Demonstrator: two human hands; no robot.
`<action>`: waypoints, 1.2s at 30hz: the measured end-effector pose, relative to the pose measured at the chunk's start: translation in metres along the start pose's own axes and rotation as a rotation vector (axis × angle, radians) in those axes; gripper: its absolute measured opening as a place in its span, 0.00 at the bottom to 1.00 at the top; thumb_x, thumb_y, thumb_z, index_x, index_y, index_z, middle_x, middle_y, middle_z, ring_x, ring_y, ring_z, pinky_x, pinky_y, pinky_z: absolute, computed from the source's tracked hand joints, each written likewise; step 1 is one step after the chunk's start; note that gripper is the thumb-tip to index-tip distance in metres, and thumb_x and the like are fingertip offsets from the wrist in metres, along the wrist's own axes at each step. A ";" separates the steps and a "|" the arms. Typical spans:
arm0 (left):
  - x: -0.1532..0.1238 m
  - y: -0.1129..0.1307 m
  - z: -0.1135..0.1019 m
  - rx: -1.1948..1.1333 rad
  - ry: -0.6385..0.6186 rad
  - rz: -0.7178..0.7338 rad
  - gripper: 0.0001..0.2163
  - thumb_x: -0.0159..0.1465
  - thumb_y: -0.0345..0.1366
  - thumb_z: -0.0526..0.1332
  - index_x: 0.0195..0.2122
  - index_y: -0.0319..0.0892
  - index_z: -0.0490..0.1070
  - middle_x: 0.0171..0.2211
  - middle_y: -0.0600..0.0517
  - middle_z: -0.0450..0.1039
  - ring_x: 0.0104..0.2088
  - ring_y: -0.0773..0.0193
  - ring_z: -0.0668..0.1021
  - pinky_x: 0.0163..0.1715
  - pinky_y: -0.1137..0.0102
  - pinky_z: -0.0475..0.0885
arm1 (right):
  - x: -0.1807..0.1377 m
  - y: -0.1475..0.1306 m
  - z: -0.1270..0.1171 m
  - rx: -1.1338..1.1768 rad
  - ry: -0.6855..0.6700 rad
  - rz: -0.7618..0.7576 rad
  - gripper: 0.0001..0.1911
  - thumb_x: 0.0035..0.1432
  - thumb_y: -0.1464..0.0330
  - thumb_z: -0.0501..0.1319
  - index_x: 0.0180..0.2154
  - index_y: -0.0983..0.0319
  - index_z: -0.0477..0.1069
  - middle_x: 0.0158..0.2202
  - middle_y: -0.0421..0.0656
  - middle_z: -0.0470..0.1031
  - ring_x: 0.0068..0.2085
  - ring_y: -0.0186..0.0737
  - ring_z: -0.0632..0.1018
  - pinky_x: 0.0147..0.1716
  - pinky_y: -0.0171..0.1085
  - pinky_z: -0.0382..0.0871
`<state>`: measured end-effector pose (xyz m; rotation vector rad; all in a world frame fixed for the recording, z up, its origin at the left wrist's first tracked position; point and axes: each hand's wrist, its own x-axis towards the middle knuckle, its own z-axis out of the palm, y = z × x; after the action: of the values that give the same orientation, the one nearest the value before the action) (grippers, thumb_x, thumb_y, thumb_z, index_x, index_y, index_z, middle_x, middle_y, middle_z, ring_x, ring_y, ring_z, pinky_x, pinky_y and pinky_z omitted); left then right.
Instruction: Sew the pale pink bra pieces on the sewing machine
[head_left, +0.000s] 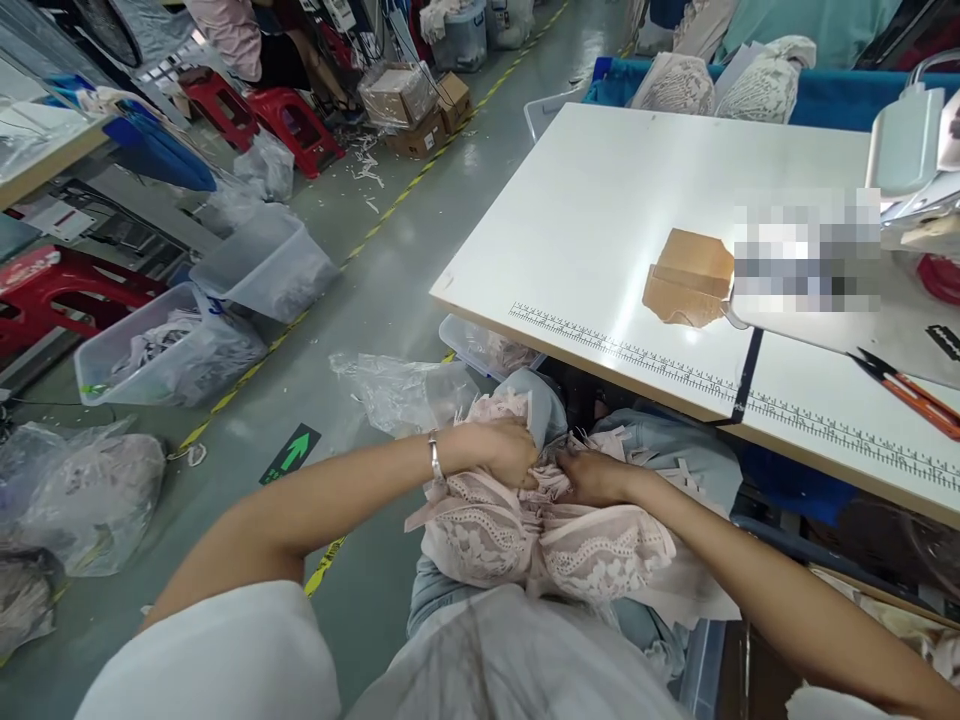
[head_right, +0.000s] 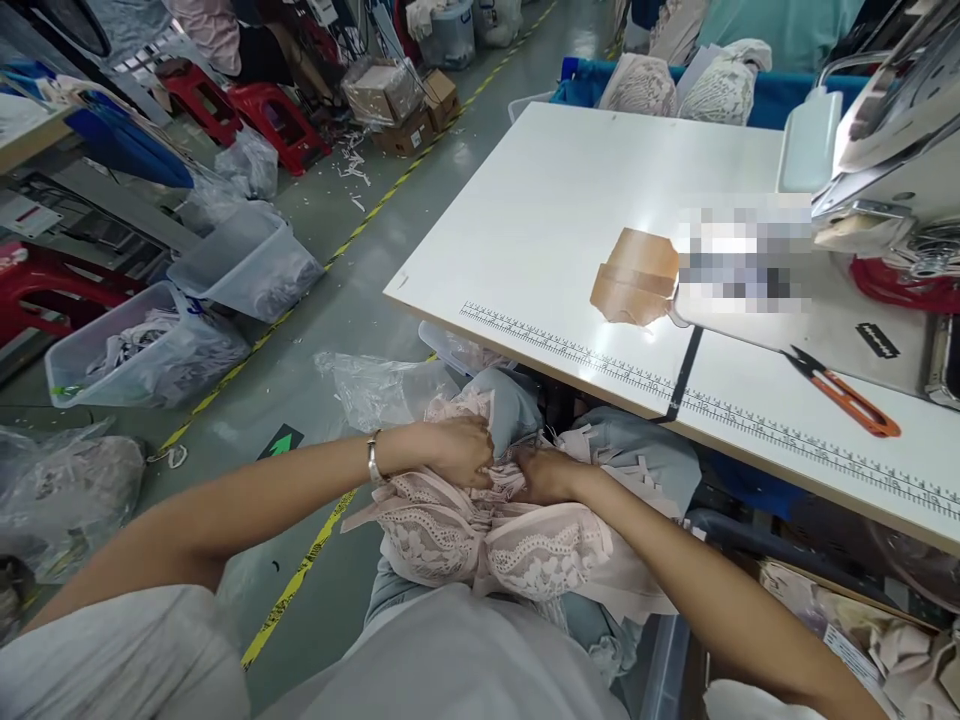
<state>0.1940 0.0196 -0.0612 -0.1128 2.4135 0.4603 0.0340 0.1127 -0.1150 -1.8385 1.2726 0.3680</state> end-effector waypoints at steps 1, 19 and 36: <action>-0.009 0.002 0.002 -0.019 -0.022 -0.014 0.21 0.64 0.52 0.56 0.31 0.40 0.79 0.33 0.42 0.80 0.36 0.52 0.79 0.46 0.59 0.69 | -0.001 -0.003 -0.001 0.007 0.012 0.005 0.37 0.54 0.49 0.60 0.58 0.67 0.66 0.44 0.57 0.77 0.45 0.57 0.78 0.41 0.46 0.71; -0.057 -0.057 0.060 -0.397 -0.338 -0.332 0.16 0.51 0.51 0.69 0.26 0.41 0.75 0.27 0.47 0.77 0.30 0.57 0.76 0.34 0.67 0.71 | 0.053 -0.056 -0.061 -0.160 -0.020 -0.147 0.34 0.47 0.42 0.62 0.44 0.62 0.78 0.51 0.55 0.73 0.54 0.60 0.71 0.53 0.50 0.62; -0.092 -0.051 0.083 -0.626 -0.115 -0.272 0.21 0.58 0.57 0.60 0.34 0.44 0.78 0.35 0.48 0.80 0.31 0.60 0.78 0.34 0.69 0.72 | 0.043 -0.033 -0.047 -0.091 -0.212 -0.270 0.31 0.54 0.42 0.54 0.30 0.63 0.75 0.34 0.50 0.75 0.35 0.49 0.76 0.37 0.43 0.68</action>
<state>0.3255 -0.0018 -0.0770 -0.6562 2.0235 1.0425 0.0712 0.0531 -0.0994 -1.9599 0.8643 0.4646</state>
